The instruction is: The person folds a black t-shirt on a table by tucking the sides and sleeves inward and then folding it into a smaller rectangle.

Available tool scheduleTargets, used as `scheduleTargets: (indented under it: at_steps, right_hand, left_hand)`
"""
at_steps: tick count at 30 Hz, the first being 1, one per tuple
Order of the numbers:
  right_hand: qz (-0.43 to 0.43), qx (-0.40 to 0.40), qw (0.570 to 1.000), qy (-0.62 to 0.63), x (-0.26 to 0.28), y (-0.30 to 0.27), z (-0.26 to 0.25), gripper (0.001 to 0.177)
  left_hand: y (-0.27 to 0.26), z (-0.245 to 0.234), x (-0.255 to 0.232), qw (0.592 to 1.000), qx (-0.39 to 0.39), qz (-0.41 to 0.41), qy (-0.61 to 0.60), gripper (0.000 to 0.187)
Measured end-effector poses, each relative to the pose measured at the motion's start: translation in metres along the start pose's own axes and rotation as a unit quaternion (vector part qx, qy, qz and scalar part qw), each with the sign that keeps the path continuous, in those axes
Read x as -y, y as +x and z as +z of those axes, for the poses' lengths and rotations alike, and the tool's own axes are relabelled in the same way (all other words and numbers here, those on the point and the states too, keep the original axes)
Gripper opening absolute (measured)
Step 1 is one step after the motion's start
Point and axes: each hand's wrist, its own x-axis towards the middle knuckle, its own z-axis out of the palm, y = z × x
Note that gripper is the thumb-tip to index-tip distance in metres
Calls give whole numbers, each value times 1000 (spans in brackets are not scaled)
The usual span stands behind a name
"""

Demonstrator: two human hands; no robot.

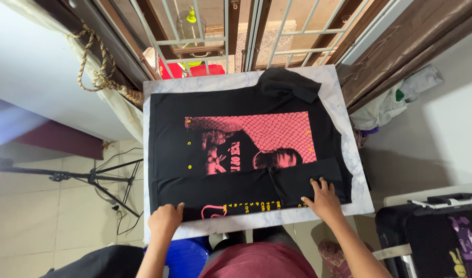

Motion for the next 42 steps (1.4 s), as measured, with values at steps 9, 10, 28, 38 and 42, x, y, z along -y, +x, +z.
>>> scheduleTargets:
  at_steps: [9,10,28,38,42]
  right_hand:
    - [9,28,997,76,21,123,-109,40]
    - [-4,-30,993,113,27,143,-119,35]
    - [-191,-87,977,-32,80,376,-177,46]
    - [-187,-76,979,-1,78,348,-202,35]
    - [-197,-150,967,59,72,329,-210,24]
  left_hand:
    - [81,-92,-55,967,-118,113,-196,32]
    - [100,-96,-59,959,-151,151,-186,30]
    - [331,-168,-108,935,-271,216,83,68]
    - [339,-186,-83,945,-230,227,53,42]
    - [327,-194,-70,931,-266,245,40,23]
